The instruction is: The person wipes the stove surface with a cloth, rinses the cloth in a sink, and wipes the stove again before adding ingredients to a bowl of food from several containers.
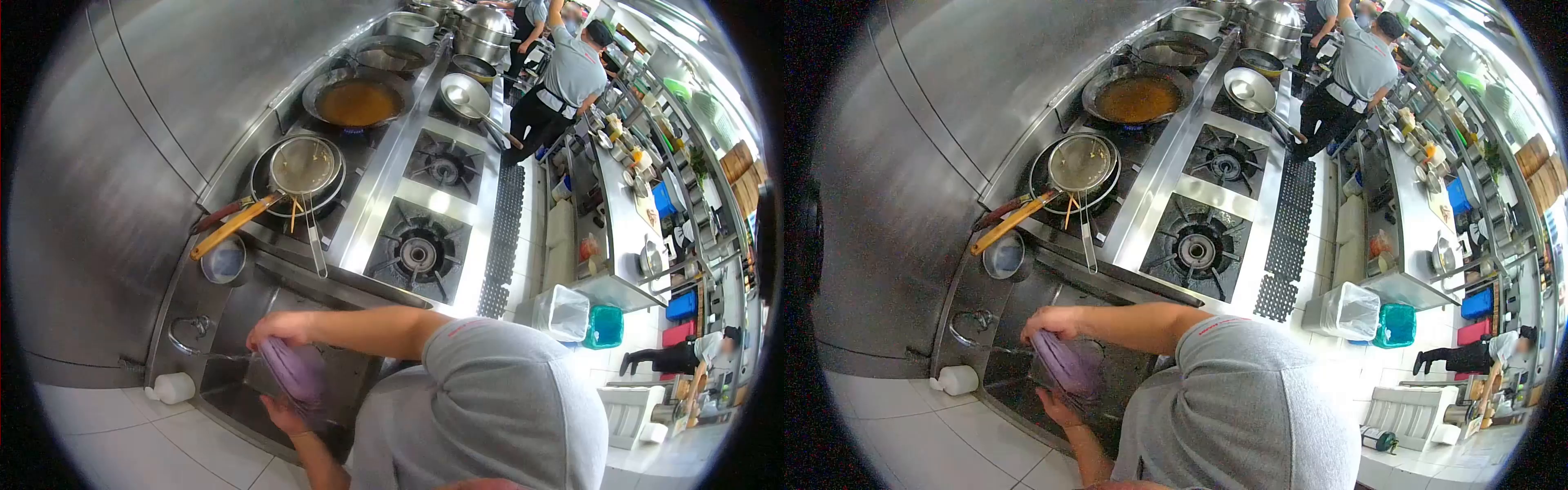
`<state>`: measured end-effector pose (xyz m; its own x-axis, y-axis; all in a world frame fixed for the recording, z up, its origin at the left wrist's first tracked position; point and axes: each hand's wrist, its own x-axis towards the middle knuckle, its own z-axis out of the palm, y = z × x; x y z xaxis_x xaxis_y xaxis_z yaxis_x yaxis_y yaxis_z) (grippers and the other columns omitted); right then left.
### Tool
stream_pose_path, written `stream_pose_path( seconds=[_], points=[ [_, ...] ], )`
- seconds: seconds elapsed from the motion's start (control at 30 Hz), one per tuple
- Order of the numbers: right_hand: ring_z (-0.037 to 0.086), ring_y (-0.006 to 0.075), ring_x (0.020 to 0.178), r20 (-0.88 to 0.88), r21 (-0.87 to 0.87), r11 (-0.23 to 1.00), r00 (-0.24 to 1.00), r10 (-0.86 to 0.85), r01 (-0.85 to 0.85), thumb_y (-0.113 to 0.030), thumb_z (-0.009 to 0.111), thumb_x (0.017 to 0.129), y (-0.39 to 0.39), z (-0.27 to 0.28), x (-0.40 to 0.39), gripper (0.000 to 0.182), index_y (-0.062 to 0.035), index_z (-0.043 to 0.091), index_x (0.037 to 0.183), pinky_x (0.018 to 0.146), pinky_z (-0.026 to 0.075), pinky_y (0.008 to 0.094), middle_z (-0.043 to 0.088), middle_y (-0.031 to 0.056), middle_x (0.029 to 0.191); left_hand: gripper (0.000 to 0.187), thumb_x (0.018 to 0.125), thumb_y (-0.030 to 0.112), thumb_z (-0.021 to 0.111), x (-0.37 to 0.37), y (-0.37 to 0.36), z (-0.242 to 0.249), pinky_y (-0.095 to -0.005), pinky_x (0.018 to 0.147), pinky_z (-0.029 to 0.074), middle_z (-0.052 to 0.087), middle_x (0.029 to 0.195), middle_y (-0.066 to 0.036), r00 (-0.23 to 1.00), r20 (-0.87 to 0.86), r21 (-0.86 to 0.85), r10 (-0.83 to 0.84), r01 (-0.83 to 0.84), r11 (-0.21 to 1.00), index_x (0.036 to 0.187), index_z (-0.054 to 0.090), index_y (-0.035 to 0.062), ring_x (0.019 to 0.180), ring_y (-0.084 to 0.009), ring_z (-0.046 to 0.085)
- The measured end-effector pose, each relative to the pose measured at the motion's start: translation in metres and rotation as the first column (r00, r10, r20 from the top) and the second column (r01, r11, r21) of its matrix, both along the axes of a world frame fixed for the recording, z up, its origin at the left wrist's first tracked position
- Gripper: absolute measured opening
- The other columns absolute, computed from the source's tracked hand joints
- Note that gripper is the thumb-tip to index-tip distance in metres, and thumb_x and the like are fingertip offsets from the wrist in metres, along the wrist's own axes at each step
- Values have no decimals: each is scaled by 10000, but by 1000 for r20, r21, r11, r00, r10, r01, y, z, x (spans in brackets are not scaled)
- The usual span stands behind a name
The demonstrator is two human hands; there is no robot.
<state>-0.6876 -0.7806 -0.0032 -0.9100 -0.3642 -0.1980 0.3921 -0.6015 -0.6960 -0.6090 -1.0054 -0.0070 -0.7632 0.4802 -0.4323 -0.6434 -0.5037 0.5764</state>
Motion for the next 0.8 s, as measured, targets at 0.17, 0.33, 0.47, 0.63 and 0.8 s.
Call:
stream_pose_path(
  seconds=[0.17,0.33,0.47,0.63,0.8],
  points=[
    [686,230,819,-381,523,776,911,-157,353,-235,725,826,-83,-27,44,217,-38,707,914,731,536,375,713,73,866,604,1074,478,471,-51,-56,-207,-488,1138,436,564,1399,-141,992,-119,-155,-42,23,988,1463,503,17,1299,-313,560],
    [683,354,748,-755,656,429,539,374,621,-310,727,754,-81,-34,61,256,-68,648,773,670,523,450,683,135,796,552,1058,479,512,-34,5,-111,-459,1040,500,589,1342,-103,960,246,200,-133,84,976,1400,535,47,1226,-269,590],
    [656,403,663,-726,686,216,670,153,695,-344,722,767,-77,-59,40,280,-94,617,699,617,511,515,649,136,703,536,1055,477,521,-39,20,-100,-452,1010,522,599,1327,-91,942,261,247,-212,147,958,1384,545,55,1209,-257,598],
    [691,423,718,-730,648,233,503,462,725,-325,692,795,-95,-54,53,238,-99,672,722,647,569,521,686,205,763,549,1062,471,504,-45,12,-112,-463,1034,514,598,1344,-99,938,214,265,-273,213,940,1406,537,46,1241,-271,588],
    [677,353,646,-681,732,165,710,179,661,-293,722,736,-80,-56,28,176,-133,655,709,586,524,517,671,124,718,561,1069,465,487,-51,10,-119,-475,1058,507,597,1362,-106,935,175,291,-308,250,924,1428,529,37,1273,-284,578]
  ],
)
